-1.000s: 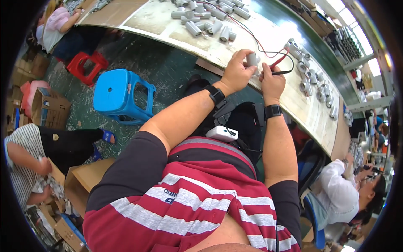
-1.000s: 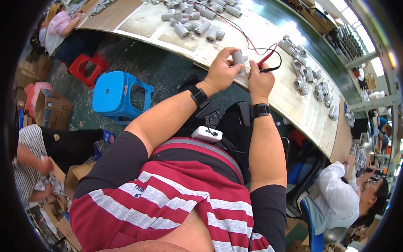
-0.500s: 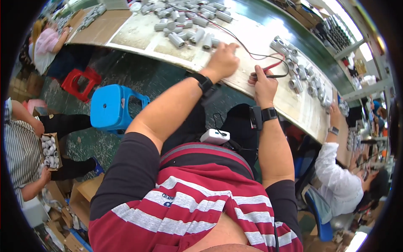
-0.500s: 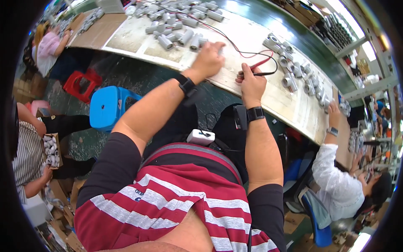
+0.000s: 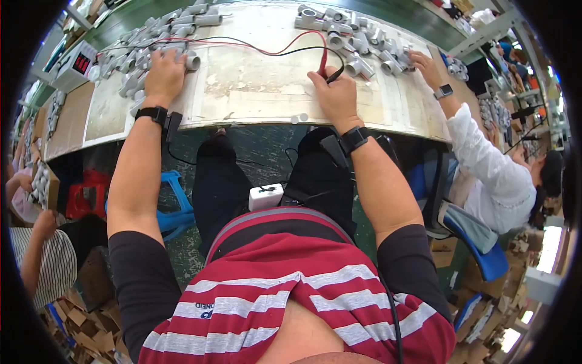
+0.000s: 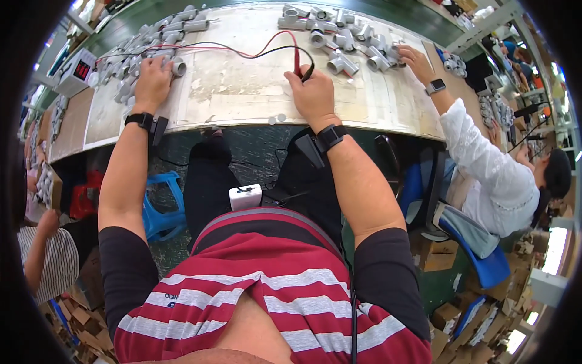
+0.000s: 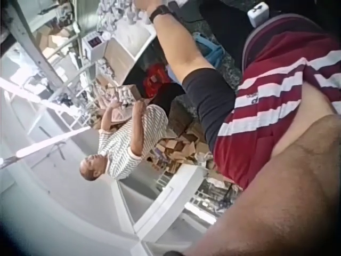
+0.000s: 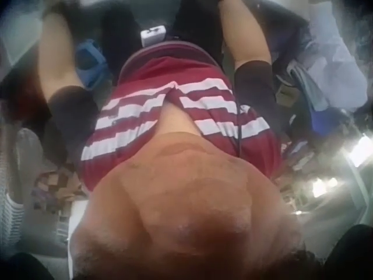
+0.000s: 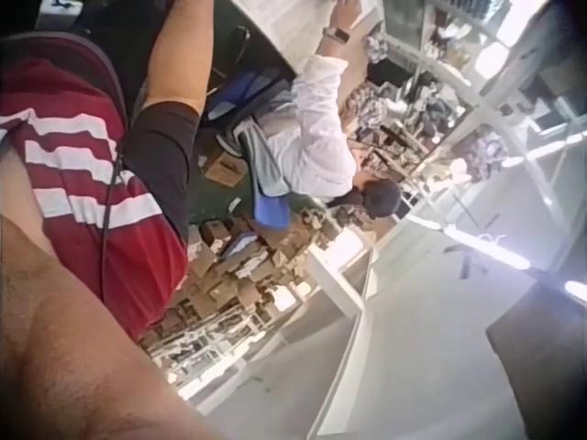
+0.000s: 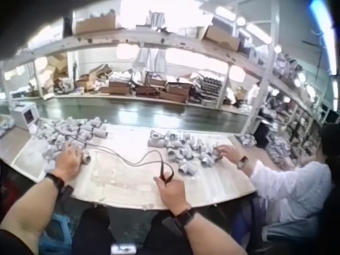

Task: Testing small electrical components by touching them with multimeter probes at an inspection station.

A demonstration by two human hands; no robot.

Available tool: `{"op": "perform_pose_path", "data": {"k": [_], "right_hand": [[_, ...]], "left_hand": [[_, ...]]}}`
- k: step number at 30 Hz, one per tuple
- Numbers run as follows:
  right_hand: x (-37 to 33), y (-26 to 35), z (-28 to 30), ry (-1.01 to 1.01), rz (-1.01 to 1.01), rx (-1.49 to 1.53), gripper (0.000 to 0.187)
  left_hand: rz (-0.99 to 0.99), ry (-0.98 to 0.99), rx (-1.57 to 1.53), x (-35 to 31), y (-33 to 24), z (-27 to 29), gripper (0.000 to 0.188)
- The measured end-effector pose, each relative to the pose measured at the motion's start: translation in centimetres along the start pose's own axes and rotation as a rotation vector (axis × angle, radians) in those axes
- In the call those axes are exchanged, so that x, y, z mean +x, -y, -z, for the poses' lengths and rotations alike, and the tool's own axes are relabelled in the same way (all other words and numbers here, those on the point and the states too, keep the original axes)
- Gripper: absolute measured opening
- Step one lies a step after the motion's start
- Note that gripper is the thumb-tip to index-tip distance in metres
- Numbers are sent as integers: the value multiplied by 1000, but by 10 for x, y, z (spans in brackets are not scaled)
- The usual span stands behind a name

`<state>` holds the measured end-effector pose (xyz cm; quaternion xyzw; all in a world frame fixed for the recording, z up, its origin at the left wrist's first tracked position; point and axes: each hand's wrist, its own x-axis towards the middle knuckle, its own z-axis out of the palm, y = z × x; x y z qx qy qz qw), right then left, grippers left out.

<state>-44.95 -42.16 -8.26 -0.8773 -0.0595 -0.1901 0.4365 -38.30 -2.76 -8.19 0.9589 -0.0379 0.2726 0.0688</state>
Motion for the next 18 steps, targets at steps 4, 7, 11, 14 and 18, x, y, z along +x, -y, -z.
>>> {"op": "perform_pose_path", "data": {"k": [4,7,11,14,18], "right_hand": [[1,-4,6,22,11,-70,28],[15,-5,11,74,78,-96,28],[47,13,49,-10,243,-277,25],[68,42,81,-110,352,-239,23],[66,65,91,-132,405,-299,22]], "left_hand": [[-216,-164,-135,-24,-76,23,22],[-459,190,-390,-56,-159,30,14],[-605,114,-537,-43,-258,11,19],[-716,73,-580,7,-305,-28,26],[-836,120,-710,18,-341,-46,30]]}}
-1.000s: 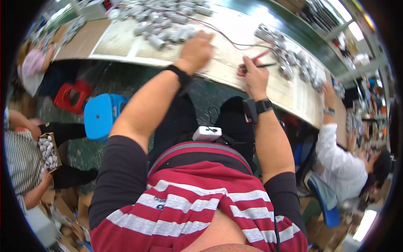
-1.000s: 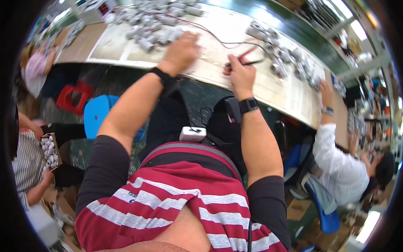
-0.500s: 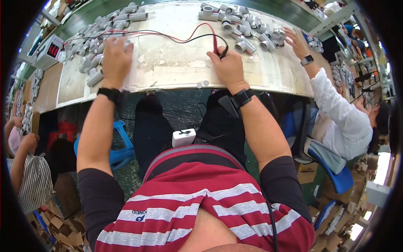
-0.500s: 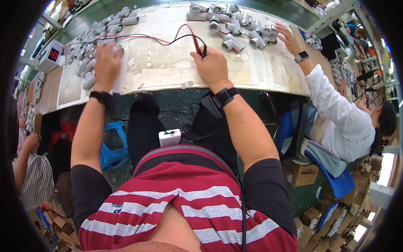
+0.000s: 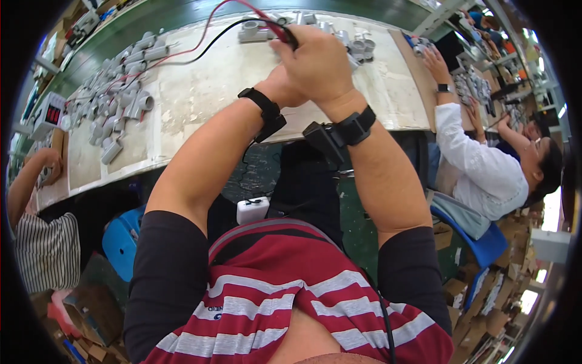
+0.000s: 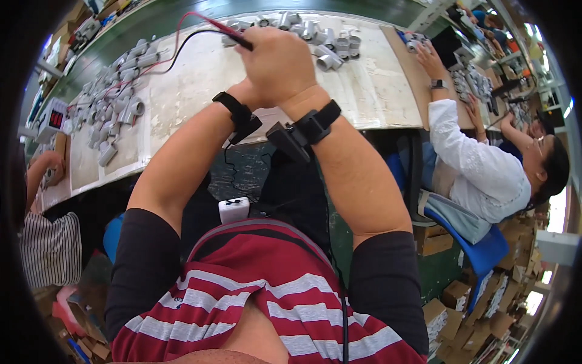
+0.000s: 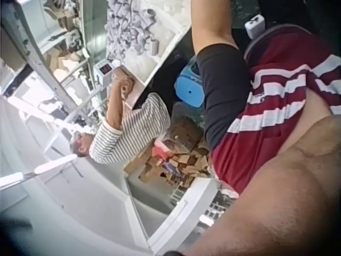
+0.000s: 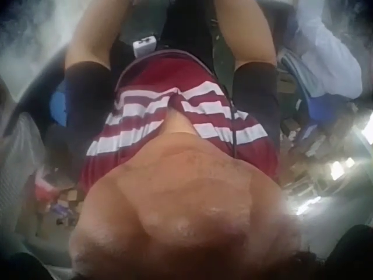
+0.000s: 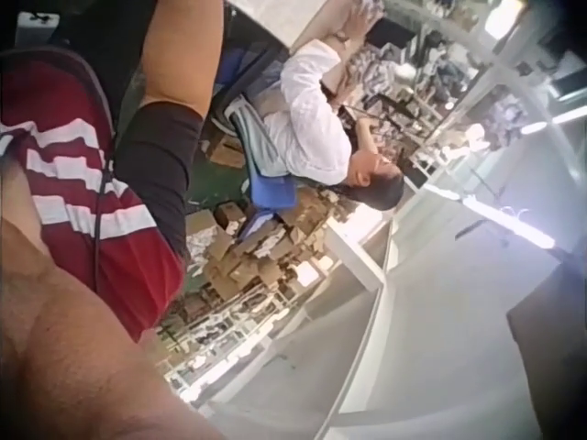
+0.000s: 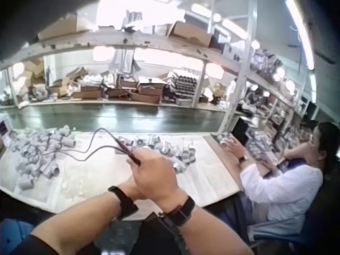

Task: Testing small electrical components by touching them with multimeter probes at an inspection station.

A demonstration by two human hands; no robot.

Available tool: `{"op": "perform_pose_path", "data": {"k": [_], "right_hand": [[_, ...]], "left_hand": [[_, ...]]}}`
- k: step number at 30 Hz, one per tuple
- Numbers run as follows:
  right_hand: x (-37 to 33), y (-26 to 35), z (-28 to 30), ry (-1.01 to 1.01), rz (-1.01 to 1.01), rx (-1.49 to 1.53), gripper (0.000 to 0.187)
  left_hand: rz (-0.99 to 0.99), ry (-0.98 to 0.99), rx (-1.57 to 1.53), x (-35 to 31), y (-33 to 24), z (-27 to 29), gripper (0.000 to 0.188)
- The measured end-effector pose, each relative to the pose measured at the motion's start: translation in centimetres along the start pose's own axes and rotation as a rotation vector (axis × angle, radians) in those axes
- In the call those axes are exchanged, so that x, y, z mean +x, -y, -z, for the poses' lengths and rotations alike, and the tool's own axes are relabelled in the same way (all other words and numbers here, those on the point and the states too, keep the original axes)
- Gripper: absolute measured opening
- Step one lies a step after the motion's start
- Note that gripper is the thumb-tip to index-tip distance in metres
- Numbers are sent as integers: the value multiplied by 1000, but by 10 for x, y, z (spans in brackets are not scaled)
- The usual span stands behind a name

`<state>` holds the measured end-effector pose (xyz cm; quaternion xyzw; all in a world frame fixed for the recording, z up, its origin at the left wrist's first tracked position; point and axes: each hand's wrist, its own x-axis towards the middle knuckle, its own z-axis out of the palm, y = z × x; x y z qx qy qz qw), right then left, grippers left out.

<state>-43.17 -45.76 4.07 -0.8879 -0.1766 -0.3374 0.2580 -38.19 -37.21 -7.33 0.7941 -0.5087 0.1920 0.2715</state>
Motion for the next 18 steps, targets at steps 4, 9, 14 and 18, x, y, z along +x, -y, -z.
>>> {"op": "perform_pose_path", "data": {"k": [4,9,14,18], "right_hand": [[-10,-4,0,-57,40,23,23],[-27,-22,-11,41,-107,85,25],[-48,-7,-43,176,-398,530,26],[-64,19,-76,263,-671,971,25]], "left_hand": [[-32,-11,-187,-6,-13,-6,26],[361,344,71,-48,-50,52,29],[871,45,51,-110,-34,103,49],[1024,54,-12,-151,-29,136,62]]}}
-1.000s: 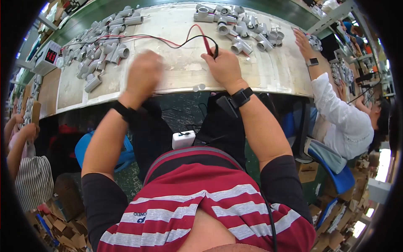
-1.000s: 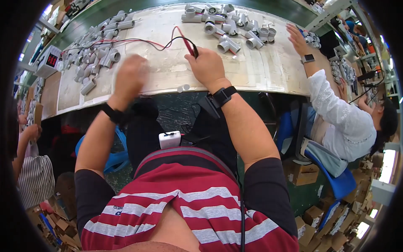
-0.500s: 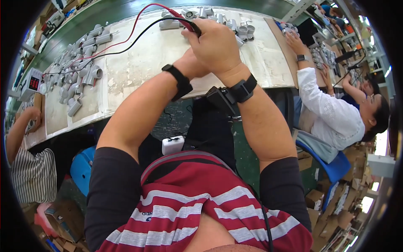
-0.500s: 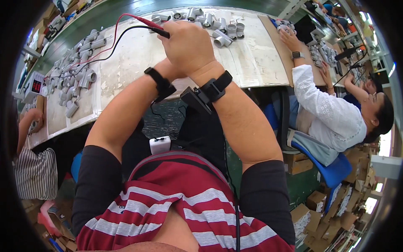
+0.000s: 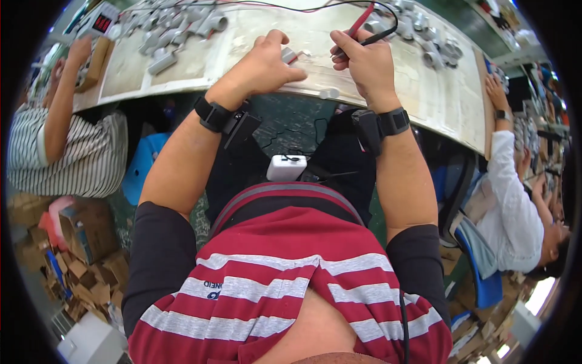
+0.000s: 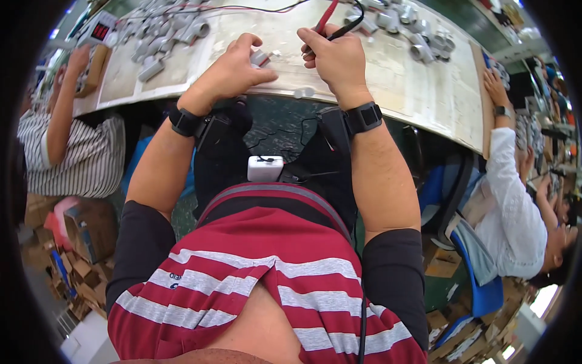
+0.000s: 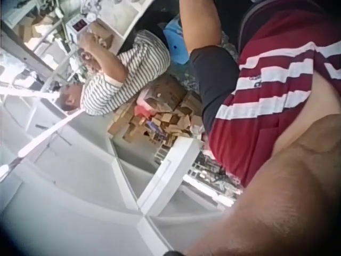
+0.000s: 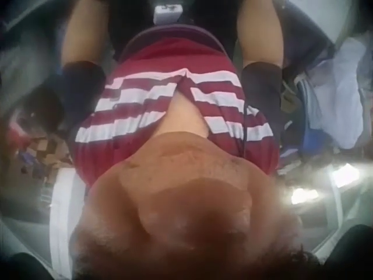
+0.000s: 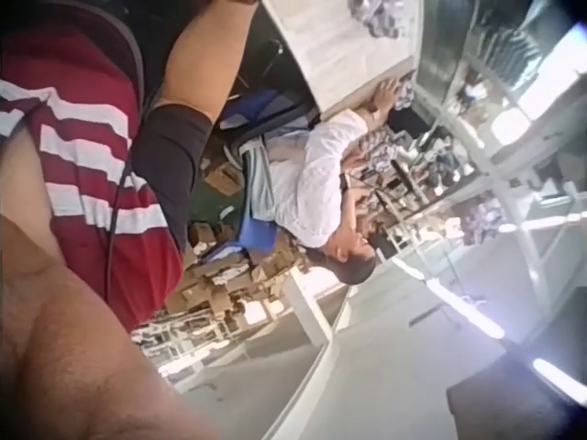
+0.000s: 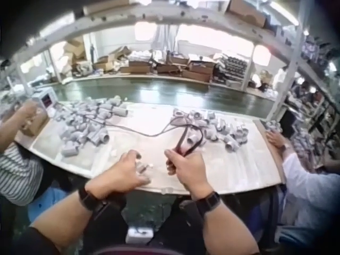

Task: Testing small electrical components by touching them with multimeter probes at an inspection station.

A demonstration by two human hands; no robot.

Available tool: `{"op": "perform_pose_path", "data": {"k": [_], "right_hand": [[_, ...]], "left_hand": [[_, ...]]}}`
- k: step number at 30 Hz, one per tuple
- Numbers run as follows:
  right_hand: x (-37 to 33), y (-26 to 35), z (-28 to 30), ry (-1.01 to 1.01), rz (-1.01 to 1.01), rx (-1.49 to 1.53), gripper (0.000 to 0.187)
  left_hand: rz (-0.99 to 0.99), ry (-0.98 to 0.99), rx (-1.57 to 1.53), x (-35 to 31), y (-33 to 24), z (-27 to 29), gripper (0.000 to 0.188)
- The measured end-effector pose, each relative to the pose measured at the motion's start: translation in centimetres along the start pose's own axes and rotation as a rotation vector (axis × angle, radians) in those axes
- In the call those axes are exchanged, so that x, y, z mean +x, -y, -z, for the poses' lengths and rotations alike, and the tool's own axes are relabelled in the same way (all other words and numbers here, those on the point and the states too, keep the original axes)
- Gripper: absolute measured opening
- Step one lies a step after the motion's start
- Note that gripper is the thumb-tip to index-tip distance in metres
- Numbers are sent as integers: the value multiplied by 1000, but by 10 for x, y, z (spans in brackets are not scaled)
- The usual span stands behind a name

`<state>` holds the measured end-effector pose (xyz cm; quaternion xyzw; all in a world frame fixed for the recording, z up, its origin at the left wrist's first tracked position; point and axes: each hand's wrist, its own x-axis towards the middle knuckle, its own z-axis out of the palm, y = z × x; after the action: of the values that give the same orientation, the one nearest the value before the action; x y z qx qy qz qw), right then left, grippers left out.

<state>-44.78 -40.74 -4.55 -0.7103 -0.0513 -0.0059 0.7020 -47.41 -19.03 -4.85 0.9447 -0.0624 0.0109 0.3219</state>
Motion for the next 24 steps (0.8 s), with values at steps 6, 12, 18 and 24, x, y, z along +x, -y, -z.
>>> {"op": "perform_pose_path", "data": {"k": [6,12,18,24], "right_hand": [[-6,-13,-38,41,-40,101,24],[-11,-17,-43,31,-39,114,24],[-14,-19,-49,25,11,116,23],[-8,-23,-55,44,-19,110,23]], "left_hand": [[-140,-10,-25,-15,32,14,65],[-211,-76,-227,-21,31,8,49],[367,360,-966,-15,23,31,36],[282,435,-1106,-20,35,35,34]]}}
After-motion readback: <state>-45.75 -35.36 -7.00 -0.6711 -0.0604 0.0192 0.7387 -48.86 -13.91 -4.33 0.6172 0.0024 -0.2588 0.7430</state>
